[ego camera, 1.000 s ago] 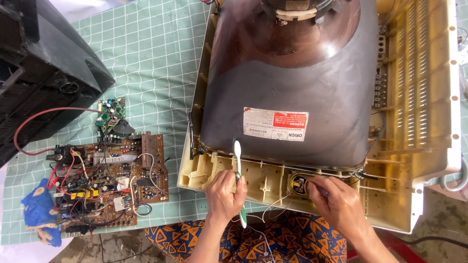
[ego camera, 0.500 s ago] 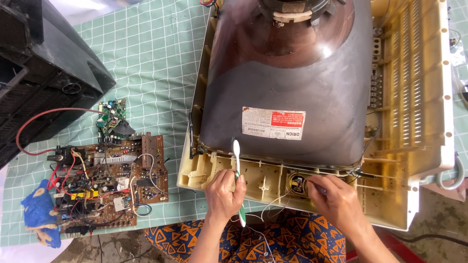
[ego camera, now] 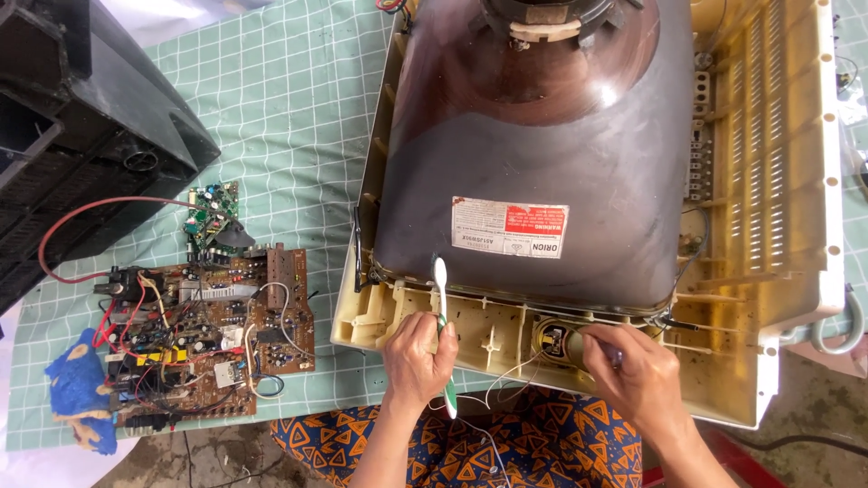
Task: The person cleans the interior plastic housing of a disassembled CRT television using a toothbrush. They scrub various compartments and crevices around the large glass tube and speaker area, then briefly handle a wire near the tube's neck.
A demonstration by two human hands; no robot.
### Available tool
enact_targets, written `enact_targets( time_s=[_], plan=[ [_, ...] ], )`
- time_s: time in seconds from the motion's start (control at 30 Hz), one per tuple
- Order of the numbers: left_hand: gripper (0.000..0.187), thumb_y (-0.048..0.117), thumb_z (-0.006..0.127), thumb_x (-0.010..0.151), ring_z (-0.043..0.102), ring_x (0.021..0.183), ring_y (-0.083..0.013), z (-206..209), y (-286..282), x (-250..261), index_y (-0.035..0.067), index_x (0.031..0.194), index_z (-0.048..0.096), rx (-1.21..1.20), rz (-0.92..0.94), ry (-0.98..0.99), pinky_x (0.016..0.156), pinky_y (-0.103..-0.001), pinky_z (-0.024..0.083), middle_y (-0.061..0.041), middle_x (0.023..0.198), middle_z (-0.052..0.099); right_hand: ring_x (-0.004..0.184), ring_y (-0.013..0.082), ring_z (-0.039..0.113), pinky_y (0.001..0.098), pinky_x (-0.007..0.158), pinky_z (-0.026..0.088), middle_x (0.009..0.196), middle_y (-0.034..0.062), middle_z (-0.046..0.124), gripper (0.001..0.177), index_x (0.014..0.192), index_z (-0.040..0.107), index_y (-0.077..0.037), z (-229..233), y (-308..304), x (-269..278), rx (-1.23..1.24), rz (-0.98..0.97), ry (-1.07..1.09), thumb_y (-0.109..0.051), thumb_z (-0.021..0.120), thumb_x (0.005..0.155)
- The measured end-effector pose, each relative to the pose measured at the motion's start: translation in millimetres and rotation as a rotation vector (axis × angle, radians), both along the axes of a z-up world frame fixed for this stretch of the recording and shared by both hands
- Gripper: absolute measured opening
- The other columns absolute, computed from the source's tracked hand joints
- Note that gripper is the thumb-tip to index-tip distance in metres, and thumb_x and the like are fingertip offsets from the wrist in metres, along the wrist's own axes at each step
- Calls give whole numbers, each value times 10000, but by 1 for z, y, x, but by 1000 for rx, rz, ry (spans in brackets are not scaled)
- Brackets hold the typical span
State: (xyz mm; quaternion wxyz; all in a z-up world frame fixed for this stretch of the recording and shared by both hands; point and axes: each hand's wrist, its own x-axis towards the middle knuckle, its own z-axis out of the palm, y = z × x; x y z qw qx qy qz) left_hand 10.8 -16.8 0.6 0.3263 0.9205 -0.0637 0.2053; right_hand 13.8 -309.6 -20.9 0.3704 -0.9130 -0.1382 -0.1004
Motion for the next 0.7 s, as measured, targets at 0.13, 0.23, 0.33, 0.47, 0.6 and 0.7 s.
enact_targets(
  time_s=[0.13, 0.23, 0.33, 0.47, 0.6, 0.7],
  plan=[
    [185, 156, 570, 889, 498, 499, -175, -1, 0, 0, 89, 718, 552, -10, -5, 18, 448, -299, 398, -40, 627, 580, 507, 158, 723, 239, 376, 598, 827, 143, 789, 188, 992, 745, -1, 24, 9, 5, -1, -16, 121, -93, 740, 829],
    [204, 163, 558, 897, 483, 480, -159, -3, 0, 0, 92, 706, 553, -12, 0, 13, 428, -284, 377, -30, 608, 571, 503, 129, 666, 233, 402, 537, 827, 90, 777, 168, 970, 743, -14, 33, 14, 8, 6, 11, 101, -85, 749, 818],
    [204, 166, 561, 903, 487, 483, -157, -5, 1, -1, 101, 710, 548, -5, 1, 4, 433, -280, 384, -27, 610, 572, 502, 139, 658, 253, 412, 520, 829, 82, 769, 162, 959, 736, -7, 41, 17, 9, 15, 11, 138, -62, 747, 806],
    [196, 156, 569, 896, 476, 480, -155, -4, 1, 0, 95, 710, 552, -6, -5, 2, 427, -281, 373, -27, 603, 564, 503, 139, 663, 252, 408, 526, 809, 90, 772, 165, 956, 744, -1, 38, 18, 10, -10, 6, 123, -46, 752, 797],
    [225, 171, 554, 906, 481, 477, -158, -1, 1, 0, 103, 693, 535, 2, -4, -11, 427, -281, 380, -26, 601, 564, 516, 141, 652, 245, 430, 526, 835, 98, 760, 167, 952, 729, 15, 40, 23, 7, -51, 22, -12, -5, 757, 789],
    [219, 168, 547, 904, 488, 471, -154, -5, 1, 1, 96, 698, 544, 4, -3, -15, 418, -273, 378, -30, 596, 570, 497, 129, 619, 247, 434, 502, 807, 83, 740, 178, 970, 721, 11, 38, 23, 5, -57, 23, -27, -4, 757, 796]
  ],
)
